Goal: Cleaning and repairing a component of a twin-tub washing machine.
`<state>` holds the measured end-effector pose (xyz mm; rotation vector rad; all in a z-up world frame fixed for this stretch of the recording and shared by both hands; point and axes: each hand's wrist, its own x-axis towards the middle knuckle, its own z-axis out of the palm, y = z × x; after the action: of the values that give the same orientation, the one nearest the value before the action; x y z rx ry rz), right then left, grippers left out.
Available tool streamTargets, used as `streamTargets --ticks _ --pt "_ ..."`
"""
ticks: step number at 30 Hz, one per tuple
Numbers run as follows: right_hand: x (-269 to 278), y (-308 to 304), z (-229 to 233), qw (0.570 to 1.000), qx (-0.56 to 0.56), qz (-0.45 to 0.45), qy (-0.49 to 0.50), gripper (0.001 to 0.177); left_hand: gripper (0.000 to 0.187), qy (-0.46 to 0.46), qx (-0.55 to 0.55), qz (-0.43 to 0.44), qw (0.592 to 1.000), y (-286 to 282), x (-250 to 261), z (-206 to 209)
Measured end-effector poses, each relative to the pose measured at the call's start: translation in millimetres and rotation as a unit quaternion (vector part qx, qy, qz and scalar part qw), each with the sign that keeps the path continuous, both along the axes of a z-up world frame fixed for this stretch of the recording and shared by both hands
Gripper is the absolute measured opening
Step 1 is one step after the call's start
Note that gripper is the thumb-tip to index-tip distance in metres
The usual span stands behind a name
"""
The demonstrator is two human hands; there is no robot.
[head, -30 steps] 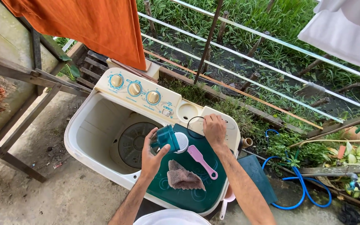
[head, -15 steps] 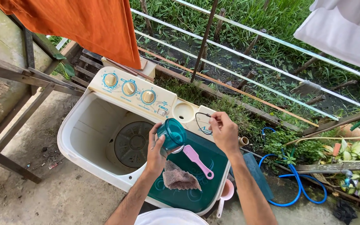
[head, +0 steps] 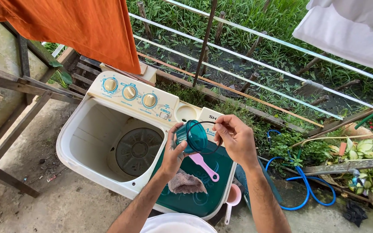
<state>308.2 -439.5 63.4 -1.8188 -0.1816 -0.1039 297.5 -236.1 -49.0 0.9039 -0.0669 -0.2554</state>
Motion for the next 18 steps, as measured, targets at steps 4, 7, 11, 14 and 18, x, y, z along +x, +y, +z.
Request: streamTargets --ticks 4,7,11,14,18 --pt "1.2 0.5 -1.6 1.0 -0.002 -0.01 0.003 0.016 0.091 -0.002 0.007 -0.004 1.0 2.9 -3.1 8.3" --pt "2.8 1.4 -2.3 1.0 -0.01 -0.017 0.005 0.016 0.092 -0.008 0.0 -0.001 1.0 6.2 -5.1 7.0" --pt "5.1 1.1 -8.2 1.0 0.007 -0.012 0.012 0.015 0.092 -0.008 0.01 0.003 1.0 10.6 -6.1 -3.5" --pt "8.6 2.3 -13.9 0.999 0.028 0.0 0.018 0.014 0.092 -0.003 0.028 0.01 1.0 13.6 -3.4 -2.5" --pt "14.8 7.0 -26.9 0.999 0.045 0.006 0.026 0.014 0.093 0.003 0.058 0.023 0.998 19.1 -0.9 1.0"
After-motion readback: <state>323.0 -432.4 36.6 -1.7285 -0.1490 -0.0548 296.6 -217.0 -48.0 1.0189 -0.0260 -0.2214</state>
